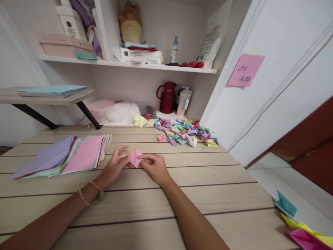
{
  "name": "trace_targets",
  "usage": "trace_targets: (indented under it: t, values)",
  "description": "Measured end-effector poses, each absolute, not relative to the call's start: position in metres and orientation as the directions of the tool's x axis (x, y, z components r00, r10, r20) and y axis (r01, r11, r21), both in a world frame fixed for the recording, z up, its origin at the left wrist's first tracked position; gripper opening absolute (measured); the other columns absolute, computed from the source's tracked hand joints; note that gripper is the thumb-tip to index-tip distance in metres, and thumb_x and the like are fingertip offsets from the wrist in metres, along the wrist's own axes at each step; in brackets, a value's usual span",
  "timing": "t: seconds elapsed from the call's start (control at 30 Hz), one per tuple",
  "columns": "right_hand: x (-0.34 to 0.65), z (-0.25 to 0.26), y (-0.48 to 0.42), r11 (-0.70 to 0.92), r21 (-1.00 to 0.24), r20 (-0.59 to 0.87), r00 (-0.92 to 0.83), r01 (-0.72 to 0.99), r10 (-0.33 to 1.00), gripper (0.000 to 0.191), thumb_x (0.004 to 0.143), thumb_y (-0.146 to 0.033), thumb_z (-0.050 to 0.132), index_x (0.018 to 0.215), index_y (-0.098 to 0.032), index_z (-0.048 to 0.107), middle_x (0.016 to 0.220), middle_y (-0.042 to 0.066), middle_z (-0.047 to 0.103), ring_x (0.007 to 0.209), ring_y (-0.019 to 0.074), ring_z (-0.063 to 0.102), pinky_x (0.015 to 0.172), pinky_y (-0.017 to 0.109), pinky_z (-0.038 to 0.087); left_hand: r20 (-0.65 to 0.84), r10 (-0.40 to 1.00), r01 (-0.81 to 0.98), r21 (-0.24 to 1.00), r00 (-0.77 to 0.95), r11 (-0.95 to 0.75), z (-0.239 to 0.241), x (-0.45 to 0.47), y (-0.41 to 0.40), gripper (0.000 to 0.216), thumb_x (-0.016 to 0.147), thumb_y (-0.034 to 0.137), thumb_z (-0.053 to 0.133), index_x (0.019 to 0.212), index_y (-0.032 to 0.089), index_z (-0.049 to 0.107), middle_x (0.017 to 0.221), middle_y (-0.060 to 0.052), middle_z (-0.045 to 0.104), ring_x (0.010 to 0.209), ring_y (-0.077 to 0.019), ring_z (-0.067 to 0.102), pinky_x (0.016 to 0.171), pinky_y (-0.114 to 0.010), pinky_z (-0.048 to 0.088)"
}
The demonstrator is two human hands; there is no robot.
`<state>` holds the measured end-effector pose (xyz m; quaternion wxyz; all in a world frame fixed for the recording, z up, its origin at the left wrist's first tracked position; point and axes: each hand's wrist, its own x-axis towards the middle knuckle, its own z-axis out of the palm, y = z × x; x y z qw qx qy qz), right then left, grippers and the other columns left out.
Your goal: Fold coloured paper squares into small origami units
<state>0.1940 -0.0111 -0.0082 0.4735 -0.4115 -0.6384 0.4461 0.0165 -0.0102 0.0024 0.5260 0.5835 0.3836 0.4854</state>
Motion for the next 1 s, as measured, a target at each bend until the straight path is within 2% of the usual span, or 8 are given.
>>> trace_targets:
  t: [0.1, 0.17, 0.33, 0.5, 0.67, 0.8, 0.93, 1.0]
  values:
    - [0.1935, -0.0081, -0.0106, 0.285, -0.951, 0.255, -0.22, 0.118, 0.942, 0.025, 0.067, -0.027, 0.065, 0.089, -0.015, 0.069, 0.058, 0.001, 0.062, 0.05, 0.0106, 0.054, 0.05, 0.021, 0.044, 0.168, 0.961, -0.062, 0.985, 0.218, -0.158, 0.0035, 0.017, -0.0112, 0.021, 0.076, 0.023, 0.054, 0.095, 0.018, 0.048, 0.069, 0.002, 0.061, 0.06, -0.011, 0.059, 0.064, -0.026, 0.048]
    - [0.1935, -0.0085, -0.0095, 0.305, -0.946, 0.277, -0.216, 0.108, 0.936, 0.026, 0.069, -0.03, 0.065, 0.09, -0.015, 0.068, 0.062, 0.002, 0.064, 0.052, 0.0113, 0.055, 0.051, 0.022, 0.045, 0.167, 0.955, -0.028, 0.986, 0.243, -0.165, 0.0045, 0.0177, -0.0123, 0.014, 0.075, 0.024, 0.056, 0.086, 0.016, 0.053, 0.073, -0.001, 0.063, 0.067, -0.013, 0.06, 0.068, -0.027, 0.048]
    - [0.194, -0.0092, -0.007, 0.38, -0.918, 0.368, -0.114, 0.115, 0.923, 0.021, 0.069, -0.037, 0.065, 0.076, -0.017, 0.069, 0.083, 0.007, 0.063, 0.057, 0.0119, 0.056, 0.052, 0.023, 0.047, 0.16, 0.955, 0.021, 0.985, 0.248, -0.17, 0.0048, 0.0183, -0.0136, 0.027, 0.069, 0.027, 0.064, 0.091, 0.014, 0.059, 0.088, -0.007, 0.066, 0.083, -0.0181, 0.061, 0.077, -0.031, 0.047]
    - [0.1917, -0.0092, -0.0074, 0.254, -0.967, 0.251, -0.155, 0.005, 0.956, 0.027, 0.068, -0.041, 0.065, 0.078, -0.016, 0.062, 0.063, 0.002, 0.06, 0.051, 0.0111, 0.054, 0.047, 0.022, 0.047, 0.176, 0.957, 0.113, 0.972, 0.23, -0.206, 0.0069, 0.0171, -0.013, 0.018, 0.073, 0.032, 0.058, 0.078, 0.015, 0.063, 0.075, -0.003, 0.065, 0.074, -0.0167, 0.059, 0.07, -0.028, 0.047]
    - [0.1897, -0.0087, -0.0079, 0.221, -0.971, 0.232, -0.133, -0.095, 0.964, 0.029, 0.065, -0.039, 0.068, 0.079, -0.019, 0.054, 0.051, -0.005, 0.055, 0.045, 0.0109, 0.053, 0.045, 0.022, 0.045, 0.193, 0.96, 0.023, 0.979, 0.204, -0.202, 0.0053, 0.0166, -0.0118, 0.02, 0.07, 0.029, 0.061, 0.086, 0.016, 0.058, 0.065, 0.001, 0.06, 0.064, -0.0129, 0.057, 0.06, -0.024, 0.047]
    - [0.1904, -0.0078, -0.0096, 0.308, -0.951, 0.302, -0.172, 0.009, 0.938, 0.023, 0.067, -0.039, 0.066, 0.075, -0.017, 0.063, 0.063, 0.002, 0.061, 0.056, 0.0134, 0.057, 0.054, 0.025, 0.048, 0.158, 0.97, 0.022, 0.986, 0.184, -0.165, 0.0038, 0.0153, -0.0109, 0.017, 0.07, 0.027, 0.062, 0.081, 0.014, 0.06, 0.072, -0.002, 0.062, 0.068, -0.0126, 0.058, 0.061, -0.023, 0.047]
    - [0.1916, -0.005, -0.0119, 0.446, -0.872, 0.41, -0.197, 0.203, 0.891, 0.035, 0.061, -0.034, 0.073, 0.092, -0.02, 0.068, 0.076, 0.004, 0.06, 0.064, 0.0143, 0.055, 0.06, 0.025, 0.046, 0.089, 0.975, -0.055, 0.995, 0.204, -0.079, 0.0041, 0.0157, -0.012, 0.034, 0.063, 0.025, 0.069, 0.092, 0.012, 0.06, 0.09, -0.008, 0.067, 0.08, -0.0174, 0.061, 0.071, -0.029, 0.049]
    - [0.1921, -0.0039, -0.0126, 0.466, -0.844, 0.421, -0.21, 0.264, 0.882, 0.035, 0.064, -0.033, 0.071, 0.097, -0.021, 0.067, 0.078, 0.004, 0.06, 0.066, 0.0145, 0.055, 0.06, 0.025, 0.045, 0.092, 0.972, -0.067, 0.995, 0.215, -0.079, 0.003, 0.0165, -0.0122, 0.041, 0.058, 0.023, 0.073, 0.095, 0.012, 0.059, 0.093, -0.009, 0.067, 0.084, -0.0193, 0.061, 0.076, -0.032, 0.049]
